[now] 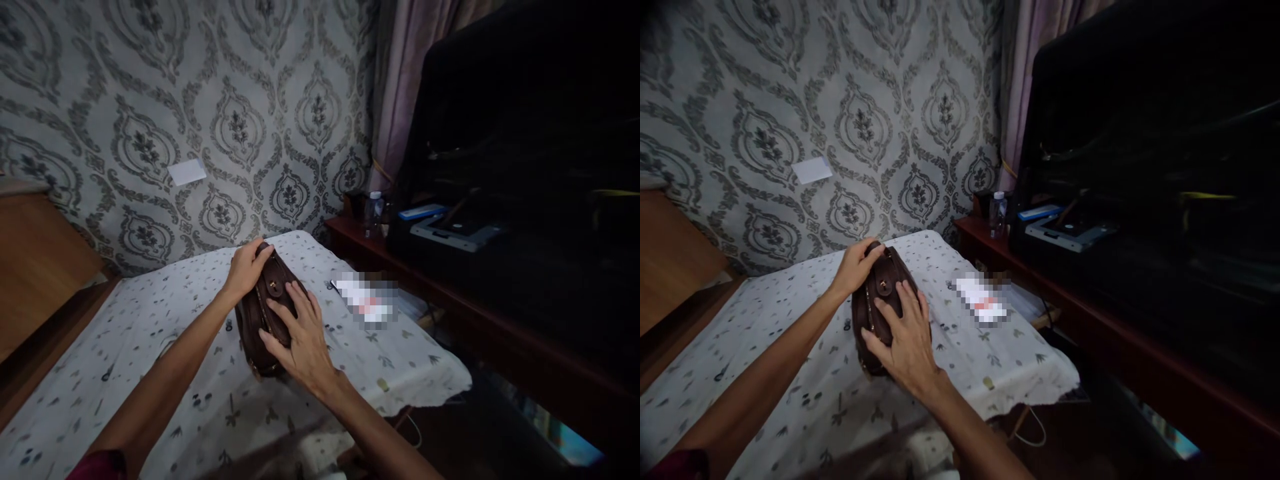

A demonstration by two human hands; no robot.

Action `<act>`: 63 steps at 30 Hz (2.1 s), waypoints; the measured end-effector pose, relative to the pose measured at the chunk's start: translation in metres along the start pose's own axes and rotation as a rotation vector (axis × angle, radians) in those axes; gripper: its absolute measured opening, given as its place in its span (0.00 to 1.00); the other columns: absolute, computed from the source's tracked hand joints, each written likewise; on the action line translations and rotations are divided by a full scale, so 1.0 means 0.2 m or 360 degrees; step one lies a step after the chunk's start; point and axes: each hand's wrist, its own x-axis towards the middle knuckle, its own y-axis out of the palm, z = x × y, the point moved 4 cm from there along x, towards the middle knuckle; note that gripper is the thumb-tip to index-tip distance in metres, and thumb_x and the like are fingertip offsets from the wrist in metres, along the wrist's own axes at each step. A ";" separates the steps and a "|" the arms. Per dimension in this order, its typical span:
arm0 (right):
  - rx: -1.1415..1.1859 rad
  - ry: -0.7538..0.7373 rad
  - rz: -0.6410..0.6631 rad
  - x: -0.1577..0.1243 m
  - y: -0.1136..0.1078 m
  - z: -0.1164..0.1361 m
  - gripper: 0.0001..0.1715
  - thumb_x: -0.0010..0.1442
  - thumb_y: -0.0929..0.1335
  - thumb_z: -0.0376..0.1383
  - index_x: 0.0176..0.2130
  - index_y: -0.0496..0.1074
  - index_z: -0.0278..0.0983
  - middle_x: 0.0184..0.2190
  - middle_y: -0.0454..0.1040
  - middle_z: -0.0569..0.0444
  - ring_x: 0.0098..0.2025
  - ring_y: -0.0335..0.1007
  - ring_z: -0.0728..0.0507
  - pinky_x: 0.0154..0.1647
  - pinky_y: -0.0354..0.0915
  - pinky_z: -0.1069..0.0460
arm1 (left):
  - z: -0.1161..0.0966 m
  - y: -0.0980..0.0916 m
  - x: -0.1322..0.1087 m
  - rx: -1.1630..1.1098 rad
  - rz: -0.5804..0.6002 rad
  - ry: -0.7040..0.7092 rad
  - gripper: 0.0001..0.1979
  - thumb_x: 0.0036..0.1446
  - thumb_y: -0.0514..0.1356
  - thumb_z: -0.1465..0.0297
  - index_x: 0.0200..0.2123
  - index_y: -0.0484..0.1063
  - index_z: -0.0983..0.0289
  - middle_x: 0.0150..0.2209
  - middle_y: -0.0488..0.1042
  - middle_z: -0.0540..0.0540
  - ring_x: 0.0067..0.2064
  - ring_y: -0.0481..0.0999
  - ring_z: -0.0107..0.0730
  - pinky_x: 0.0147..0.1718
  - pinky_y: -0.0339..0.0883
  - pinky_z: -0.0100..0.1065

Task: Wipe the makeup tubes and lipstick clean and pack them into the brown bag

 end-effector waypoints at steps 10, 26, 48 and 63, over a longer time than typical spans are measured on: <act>0.0089 -0.0035 -0.0039 0.00 -0.01 -0.02 0.25 0.62 0.68 0.43 0.57 0.71 0.39 0.63 0.65 0.39 0.68 0.56 0.32 0.67 0.53 0.30 | 0.06 -0.11 -0.05 -0.0026 0.0176 0.0066 0.11 0.58 0.55 0.61 0.32 0.69 0.62 0.30 0.70 0.50 0.34 0.67 0.33 0.35 0.60 0.32; 0.0039 -0.0093 -0.0170 -0.02 0.02 -0.01 0.19 0.61 0.65 0.35 0.52 0.73 0.39 0.60 0.67 0.40 0.68 0.56 0.32 0.65 0.54 0.30 | 0.13 -0.17 -0.20 -0.0130 0.0140 -0.0086 0.14 0.55 0.55 0.60 0.23 0.61 0.62 0.23 0.61 0.47 0.28 0.61 0.29 0.28 0.54 0.30; 0.0154 0.0020 -0.0146 -0.15 -0.02 -0.03 0.27 0.66 0.66 0.39 0.63 0.61 0.40 0.65 0.61 0.42 0.69 0.54 0.33 0.64 0.59 0.31 | -0.05 0.04 0.12 0.0323 0.0235 -0.0086 0.11 0.55 0.59 0.63 0.29 0.77 0.64 0.24 0.73 0.51 0.29 0.69 0.33 0.30 0.58 0.32; 0.0236 0.0096 -0.0166 -0.15 -0.03 -0.04 0.29 0.65 0.67 0.39 0.63 0.61 0.42 0.67 0.57 0.43 0.69 0.53 0.34 0.65 0.60 0.33 | -0.09 -0.07 -0.06 -0.0188 0.0405 0.0030 0.18 0.55 0.59 0.56 0.39 0.76 0.63 0.35 0.77 0.52 0.36 0.73 0.35 0.36 0.64 0.32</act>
